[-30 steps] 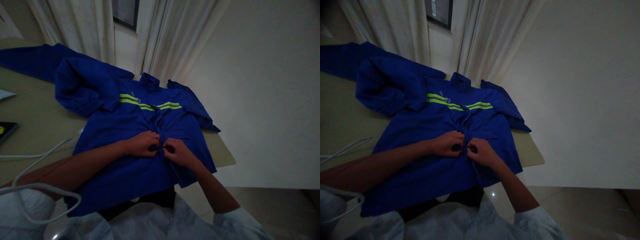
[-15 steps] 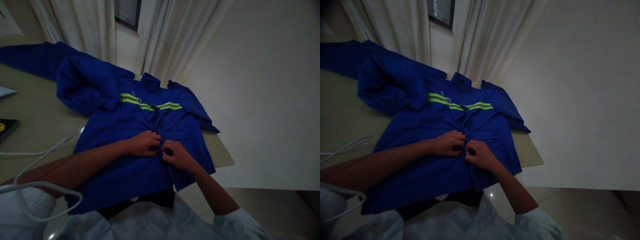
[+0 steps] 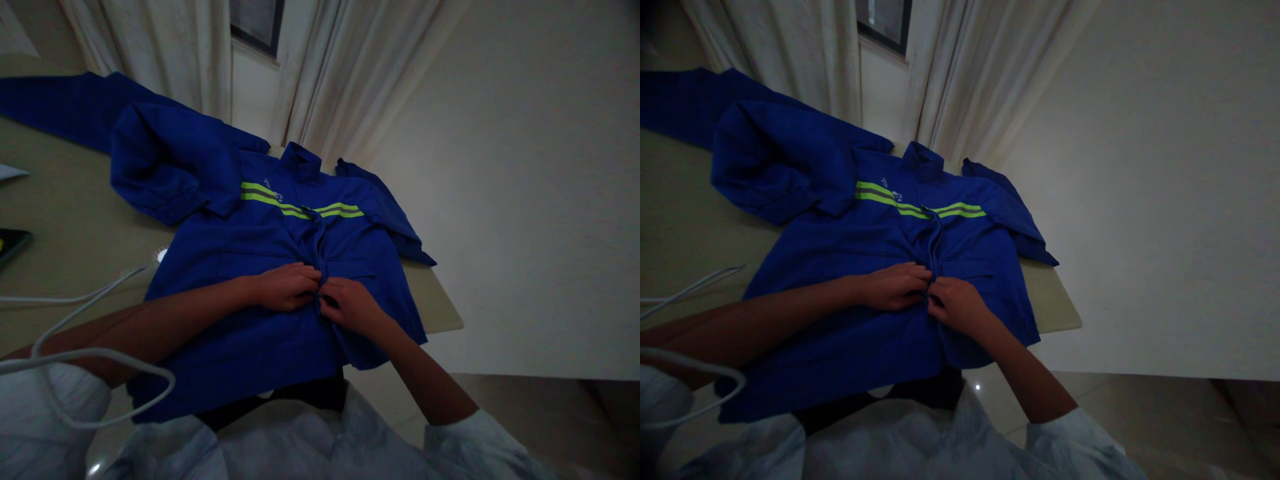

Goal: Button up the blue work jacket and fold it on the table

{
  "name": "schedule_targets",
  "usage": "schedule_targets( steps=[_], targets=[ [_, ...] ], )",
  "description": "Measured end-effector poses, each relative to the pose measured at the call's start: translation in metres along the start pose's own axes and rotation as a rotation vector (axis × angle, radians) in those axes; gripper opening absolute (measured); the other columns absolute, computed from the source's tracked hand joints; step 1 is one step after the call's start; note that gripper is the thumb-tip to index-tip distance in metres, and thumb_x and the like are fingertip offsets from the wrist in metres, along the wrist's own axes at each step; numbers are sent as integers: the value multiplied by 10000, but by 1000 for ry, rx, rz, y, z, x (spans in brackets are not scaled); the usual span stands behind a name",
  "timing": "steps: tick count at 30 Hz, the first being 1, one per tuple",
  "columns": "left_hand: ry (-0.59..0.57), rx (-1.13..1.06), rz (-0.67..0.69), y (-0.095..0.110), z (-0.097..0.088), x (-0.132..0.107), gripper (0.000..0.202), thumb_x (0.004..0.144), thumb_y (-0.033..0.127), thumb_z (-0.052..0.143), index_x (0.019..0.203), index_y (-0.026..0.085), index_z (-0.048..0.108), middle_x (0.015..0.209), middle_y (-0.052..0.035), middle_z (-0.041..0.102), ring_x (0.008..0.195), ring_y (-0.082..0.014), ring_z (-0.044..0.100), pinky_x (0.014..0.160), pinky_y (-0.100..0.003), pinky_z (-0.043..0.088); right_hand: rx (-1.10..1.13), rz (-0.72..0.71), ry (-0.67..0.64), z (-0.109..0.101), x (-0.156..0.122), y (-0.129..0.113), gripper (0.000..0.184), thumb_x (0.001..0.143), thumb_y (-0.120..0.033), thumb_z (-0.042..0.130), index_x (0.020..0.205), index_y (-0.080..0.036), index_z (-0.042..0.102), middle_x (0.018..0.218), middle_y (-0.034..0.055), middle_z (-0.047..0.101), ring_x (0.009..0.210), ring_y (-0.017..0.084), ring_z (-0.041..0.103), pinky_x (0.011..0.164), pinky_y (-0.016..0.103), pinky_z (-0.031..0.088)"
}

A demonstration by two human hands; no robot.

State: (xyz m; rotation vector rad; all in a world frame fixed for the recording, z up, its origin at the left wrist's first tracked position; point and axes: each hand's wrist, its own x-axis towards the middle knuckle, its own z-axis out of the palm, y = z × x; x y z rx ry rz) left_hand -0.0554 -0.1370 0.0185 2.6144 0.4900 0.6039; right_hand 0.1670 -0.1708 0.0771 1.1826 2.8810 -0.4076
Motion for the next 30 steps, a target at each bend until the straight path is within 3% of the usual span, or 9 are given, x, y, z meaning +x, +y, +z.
schedule_targets(
  steps=[4,7,10,13,16,19,22,26,30],
  targets=[
    [24,-38,7,-1,2,1,47,917,162,668,937,203,679,998,-57,679,942,-223,641,841,-348,451,-147,129,-24,1,4,-3,109,960,-237,642,872,-187,683,871,60,669,838,188,615,754,279,420],
    [64,-136,30,1,3,1,16,924,213,683,938,210,690,985,-56,691,953,-219,655,857,-338,458,-89,224,50,6,4,11,154,960,-227,612,819,-187,658,819,50,636,777,175,574,705,277,391],
    [57,-229,40,5,1,0,77,937,284,691,925,209,690,972,-55,693,946,-212,661,865,-332,458,324,235,190,13,-8,34,258,975,-333,608,756,-196,611,720,-5,558,688,149,510,658,264,375],
    [11,-340,8,3,-1,0,315,1023,395,582,790,192,644,844,-41,645,789,-170,629,764,-304,452,815,346,358,17,-33,49,396,952,-535,646,745,-199,612,665,-36,510,616,130,450,600,253,370],
    [28,-382,-64,0,0,1,386,1072,409,483,793,184,628,801,-30,612,719,-143,589,700,-279,433,1019,424,418,16,-60,48,420,913,-601,695,845,-188,720,681,-26,572,622,135,487,597,254,401],
    [76,-264,-105,1,2,1,262,1062,381,505,977,190,662,910,-40,655,834,-164,614,801,-298,442,994,275,330,12,-77,35,373,958,-532,687,1029,-187,808,841,28,707,725,151,588,703,279,479],
    [116,-105,-172,6,1,0,222,1040,386,532,990,195,632,942,-42,658,884,-188,606,851,-336,430,1076,137,347,11,-86,24,357,1024,-461,625,1220,-212,789,1001,70,758,747,141,615,724,287,501],
    [112,-28,-240,12,2,-3,155,1010,317,531,1088,193,583,975,-40,663,865,-186,606,839,-344,442,1318,43,391,13,-88,16,352,1063,-423,575,1280,-224,768,953,75,760,704,127,601,646,260,478],
    [87,-11,-220,14,5,-6,419,971,226,550,1385,208,491,1048,-46,679,920,-193,631,877,-348,459,1446,-73,353,6,-81,9,368,1052,-451,594,1259,-210,780,917,78,748,670,113,569,604,244,463]
  ],
)
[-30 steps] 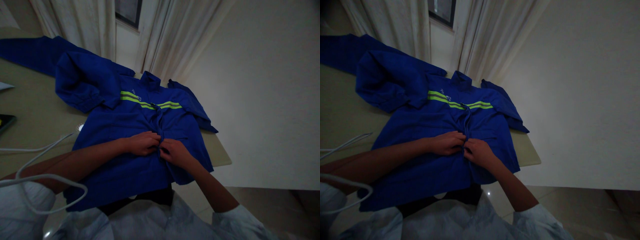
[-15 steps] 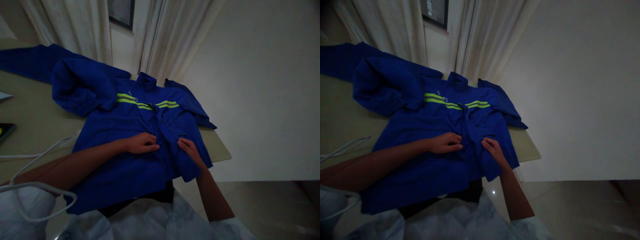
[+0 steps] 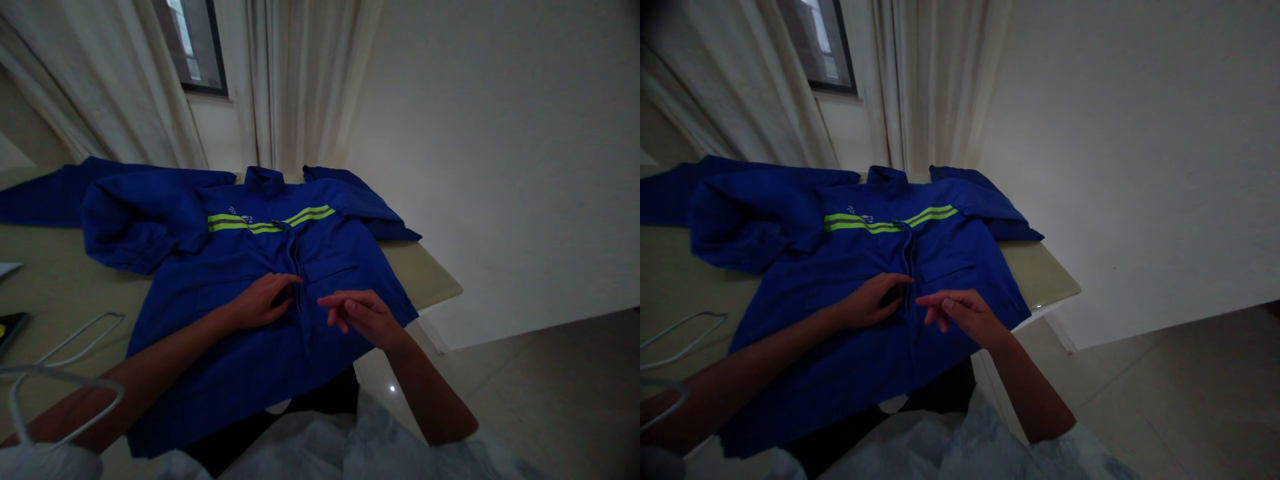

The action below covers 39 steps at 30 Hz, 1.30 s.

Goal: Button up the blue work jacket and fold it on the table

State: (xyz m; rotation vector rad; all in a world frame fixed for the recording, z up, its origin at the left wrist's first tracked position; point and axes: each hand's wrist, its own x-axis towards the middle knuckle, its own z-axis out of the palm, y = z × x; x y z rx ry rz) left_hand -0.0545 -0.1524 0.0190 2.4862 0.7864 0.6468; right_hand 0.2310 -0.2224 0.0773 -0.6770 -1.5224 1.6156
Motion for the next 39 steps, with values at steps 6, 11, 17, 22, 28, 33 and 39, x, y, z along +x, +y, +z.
schedule_targets(
  steps=[6,11,17,22,28,33,39],
  targets=[
    [-37,61,27,6,-2,1,347,925,151,523,1265,205,567,1064,-64,677,980,-213,636,867,-345,450,85,-53,-122,6,18,-13,337,1056,-421,598,1264,-226,778,890,56,739,647,95,545,606,232,453],
    [-43,58,5,11,-4,3,319,908,150,509,1214,208,580,1065,-64,681,985,-210,637,866,-335,449,110,-58,-133,5,28,-11,368,1039,-468,618,1240,-212,788,856,51,732,630,97,521,591,233,444],
    [-51,68,-5,11,-4,4,330,887,152,520,1207,213,572,1041,-62,678,947,-217,632,845,-352,437,28,-80,-86,-2,44,-10,275,899,-464,805,944,-193,824,745,26,698,595,106,541,542,228,419],
    [-67,76,-21,12,-2,5,391,848,148,542,1229,232,553,1056,-65,675,968,-234,633,867,-373,449,-214,-141,46,-29,90,-19,292,874,-453,820,778,-181,779,703,30,699,605,124,575,561,238,441],
    [-98,44,-77,13,-1,5,500,803,160,567,1289,278,536,1146,-65,688,1049,-257,649,965,-417,479,-602,-84,198,-85,204,7,384,936,-516,689,1013,-155,797,841,59,769,691,163,660,652,274,515],
    [-37,-14,-103,9,1,3,675,839,171,566,1482,319,423,1297,-92,662,1159,-276,635,1050,-459,494,-1088,78,243,-93,285,64,387,1037,-373,542,1307,-145,700,1231,152,755,1078,218,710,925,344,535],
    [161,52,-310,-4,13,9,622,979,247,506,1573,321,336,1472,-128,556,1349,-316,519,1160,-558,427,-1437,28,233,-66,334,103,440,1045,-515,520,1183,-152,727,1330,198,680,1260,312,576,1072,498,429]
  ],
)
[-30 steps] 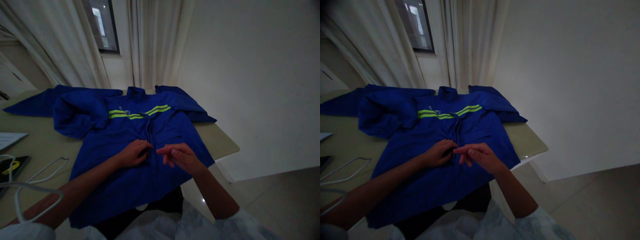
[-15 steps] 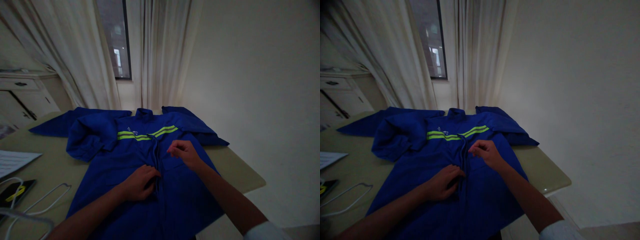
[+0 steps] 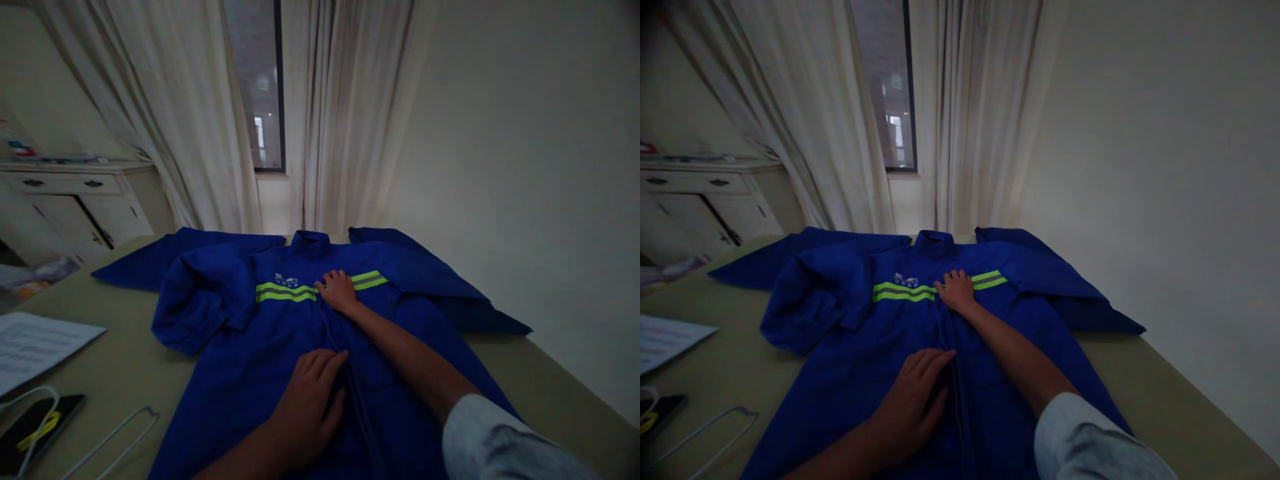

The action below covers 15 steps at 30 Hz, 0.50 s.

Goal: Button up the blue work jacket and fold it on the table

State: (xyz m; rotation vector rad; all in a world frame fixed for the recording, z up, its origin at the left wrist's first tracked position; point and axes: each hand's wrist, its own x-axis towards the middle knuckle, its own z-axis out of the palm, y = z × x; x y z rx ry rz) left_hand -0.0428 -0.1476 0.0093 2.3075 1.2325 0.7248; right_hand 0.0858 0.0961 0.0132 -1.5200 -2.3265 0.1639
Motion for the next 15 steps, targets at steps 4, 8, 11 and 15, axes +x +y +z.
schedule_targets(
  steps=[4,8,11,15],
  targets=[
    [-42,-3,-11,-6,8,5,639,956,295,570,1561,343,370,1491,-116,544,1340,-329,518,1156,-571,416,-99,-25,60,-9,64,9,440,1039,-510,526,1153,-132,720,1249,206,685,1193,307,609,1034,436,461],
    [-52,-2,16,-18,22,6,722,920,348,630,1579,363,335,1454,-118,573,1313,-340,531,1131,-576,410,-42,-14,180,-16,148,27,1055,751,-522,888,1610,-194,369,1648,228,370,1479,401,385,1166,519,352],
    [-47,10,34,-28,35,6,781,899,397,662,1593,360,306,1434,-138,588,1295,-359,542,1097,-583,415,7,-92,-23,-14,193,28,1318,586,-440,998,1658,-189,272,1563,239,495,1416,415,470,1139,533,373],
    [-42,8,25,-26,35,7,775,897,376,660,1587,355,309,1427,-140,592,1284,-361,547,1102,-584,397,26,-212,-113,-11,204,23,813,792,-292,854,1520,-152,519,1172,130,738,1127,293,658,1035,400,447]
  ],
)
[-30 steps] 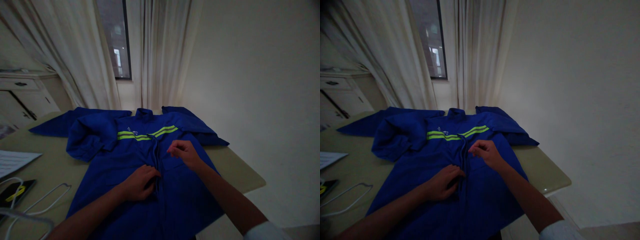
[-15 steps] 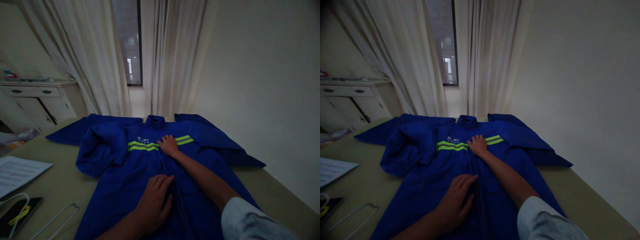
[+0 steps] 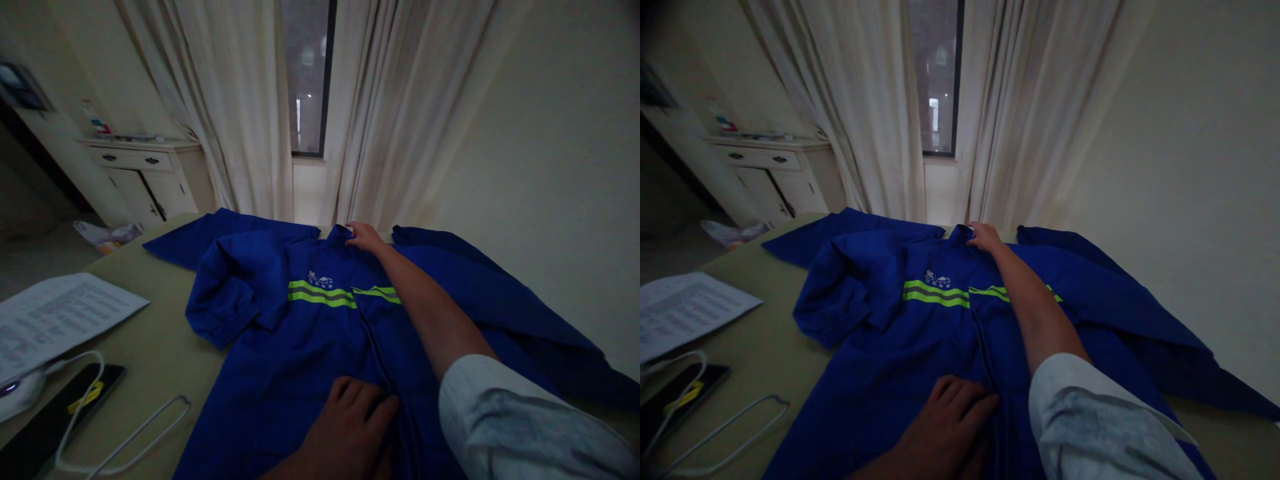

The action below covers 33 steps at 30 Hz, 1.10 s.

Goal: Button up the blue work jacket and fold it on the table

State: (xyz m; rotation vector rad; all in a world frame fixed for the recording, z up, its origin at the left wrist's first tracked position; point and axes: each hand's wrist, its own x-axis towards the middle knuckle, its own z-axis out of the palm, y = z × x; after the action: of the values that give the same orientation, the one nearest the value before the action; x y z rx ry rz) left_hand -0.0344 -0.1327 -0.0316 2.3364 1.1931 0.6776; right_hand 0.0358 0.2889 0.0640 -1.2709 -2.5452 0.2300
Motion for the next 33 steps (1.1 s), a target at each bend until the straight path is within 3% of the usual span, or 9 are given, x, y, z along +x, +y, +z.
schedule_targets(
  steps=[3,6,10,13,18,23,28,30,33],
  targets=[
    [-10,-15,-9,11,-12,1,726,912,347,635,1573,334,334,1409,-136,598,1265,-351,552,1103,-580,391,24,-59,87,-2,-15,2,747,852,-324,807,1522,-157,523,1286,150,666,1146,265,640,1041,370,458],
    [-29,-6,-19,21,-24,1,675,931,317,597,1562,301,357,1409,-141,592,1257,-343,545,1115,-588,375,28,-32,159,-6,-27,12,1128,669,-450,958,1603,-132,413,1508,241,486,1358,355,516,1142,451,414],
    [-30,31,-34,28,-31,1,642,944,317,586,1550,277,378,1407,-133,589,1258,-325,540,1131,-572,362,54,74,50,-8,-23,26,1442,510,-455,1030,1680,-177,235,1702,271,203,1565,448,234,1238,563,283],
    [-22,64,-46,32,-34,0,597,974,309,551,1546,286,379,1400,-105,594,1262,-295,540,1142,-539,354,157,36,-11,-3,-15,30,1530,467,-335,1042,1694,-171,142,1690,273,260,1552,409,314,1237,507,319],
    [-15,82,-57,38,-43,-2,549,997,310,522,1530,271,395,1389,-91,601,1259,-272,546,1165,-514,329,136,35,-16,-5,-16,28,1260,579,-284,986,1643,-166,322,1327,185,683,1180,356,666,1029,445,514],
    [-14,83,-46,39,-47,-2,512,1017,308,492,1518,247,406,1377,-100,601,1252,-264,548,1161,-504,333,105,-55,97,-28,-34,25,907,684,-366,916,1486,-131,566,922,57,718,823,236,661,766,333,517],
    [-13,95,-32,39,-47,-2,509,1009,299,498,1507,230,419,1357,-105,607,1237,-269,554,1140,-505,351,239,-132,-331,-38,-59,16,543,759,-614,808,1060,-163,806,731,19,678,683,181,605,661,296,474],
    [-10,98,-34,39,-47,-2,503,1013,304,492,1506,228,423,1354,-110,607,1234,-272,556,1134,-505,356,247,-103,-144,-36,-56,12,558,831,-681,706,999,-159,805,794,61,712,742,205,631,716,326,510],
    [-5,99,-30,38,-46,-3,508,1014,310,488,1511,231,419,1355,-114,607,1233,-273,559,1136,-502,356,316,28,280,-26,-36,6,679,900,-713,595,1252,-147,725,1179,166,723,1012,275,679,914,406,551]
  ],
)
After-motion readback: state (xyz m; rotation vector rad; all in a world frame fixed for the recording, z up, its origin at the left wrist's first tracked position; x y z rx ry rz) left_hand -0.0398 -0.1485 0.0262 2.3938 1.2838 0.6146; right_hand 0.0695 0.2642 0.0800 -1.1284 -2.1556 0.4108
